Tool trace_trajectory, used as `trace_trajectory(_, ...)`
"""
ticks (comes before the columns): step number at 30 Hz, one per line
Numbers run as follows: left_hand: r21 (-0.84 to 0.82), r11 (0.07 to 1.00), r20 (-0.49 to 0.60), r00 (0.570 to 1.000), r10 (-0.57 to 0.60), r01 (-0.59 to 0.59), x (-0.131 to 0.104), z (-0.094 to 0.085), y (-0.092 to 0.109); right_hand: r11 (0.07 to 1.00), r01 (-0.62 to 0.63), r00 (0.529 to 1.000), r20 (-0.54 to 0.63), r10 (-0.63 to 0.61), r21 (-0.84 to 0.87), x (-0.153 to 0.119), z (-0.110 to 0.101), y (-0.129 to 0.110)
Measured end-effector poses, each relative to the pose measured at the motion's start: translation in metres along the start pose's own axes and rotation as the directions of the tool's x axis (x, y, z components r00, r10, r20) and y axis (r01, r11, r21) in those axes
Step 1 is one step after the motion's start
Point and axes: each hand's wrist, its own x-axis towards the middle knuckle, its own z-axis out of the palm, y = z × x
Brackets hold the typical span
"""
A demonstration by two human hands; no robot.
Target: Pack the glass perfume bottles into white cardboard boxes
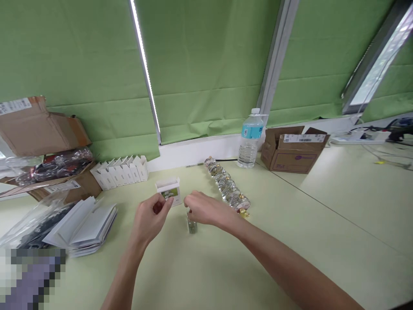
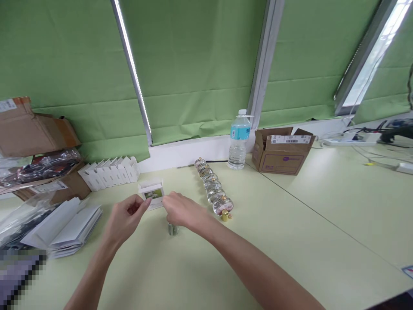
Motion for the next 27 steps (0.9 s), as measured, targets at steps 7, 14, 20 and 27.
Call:
trace_trajectory(7, 0.015, 0.998, 0.305, 0.951, -0.056, 0.054, -0.001, 0.009, -0.009, 0.984, 0.085, 0.993, -0.090, -0.072, 0.157, -0.006, -0.016, 0.012)
trace_trajectory(14, -0.030, 0.993, 0.347, 0.933, -0.100, 0.118, -0.013, 0.048, -0.009, 0.975, -0.102, 0.992, -0.050, 0.114, 0.200, -0.013, -0.027, 0.037)
trace_trajectory(20, -0.168, 0.969, 0.476, 0.876, -0.081, 0.181, -0.016, 0.058, -0.013, 0.979, -0.101, 0.994, -0.012, 0.105, 0.178, 0.006, -0.008, 0.043)
trace_trajectory(27, -0.254, 0.950, 0.480, 0.876, -0.037, 0.179, -0.005, 0.044, -0.026, 0.998, 0.004, 1.000, 0.003, -0.004, 0.060, 0.028, 0.028, 0.046)
